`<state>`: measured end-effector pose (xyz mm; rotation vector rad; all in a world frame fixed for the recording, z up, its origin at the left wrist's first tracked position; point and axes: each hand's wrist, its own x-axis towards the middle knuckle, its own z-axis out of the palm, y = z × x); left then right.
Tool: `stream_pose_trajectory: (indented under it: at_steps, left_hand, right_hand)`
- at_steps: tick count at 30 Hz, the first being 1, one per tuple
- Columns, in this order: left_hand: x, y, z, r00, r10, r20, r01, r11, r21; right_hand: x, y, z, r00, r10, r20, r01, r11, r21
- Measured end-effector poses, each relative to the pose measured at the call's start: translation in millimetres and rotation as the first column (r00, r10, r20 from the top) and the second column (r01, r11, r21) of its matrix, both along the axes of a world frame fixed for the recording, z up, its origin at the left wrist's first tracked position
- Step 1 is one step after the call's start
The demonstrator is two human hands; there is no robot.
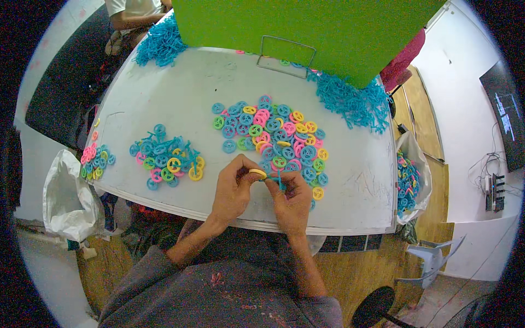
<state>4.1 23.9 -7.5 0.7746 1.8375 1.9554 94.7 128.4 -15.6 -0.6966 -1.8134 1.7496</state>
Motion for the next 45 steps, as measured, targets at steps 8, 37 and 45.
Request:
stream_pose_trajectory:
  at_steps: [8,37,45]
  left_hand:
    - [2,6,1,0.978,0.134,-0.159,-0.131,0.991,0.031]
    - [4,2,-6,0.951,0.201,-0.234,-0.225,0.971,-0.079]
    - [5,3,-4,0.904,0.232,-0.358,-0.280,0.956,-0.088]
  right_hand:
    - [-2,-3,8,0.997,-0.083,-0.006,0.083,0.988,0.134]
    - [-2,3,12,0.998,0.026,0.060,-0.060,0.732,0.678]
    - [-2,-4,-3,0.993,-0.015,0.115,-0.030,0.925,0.379]
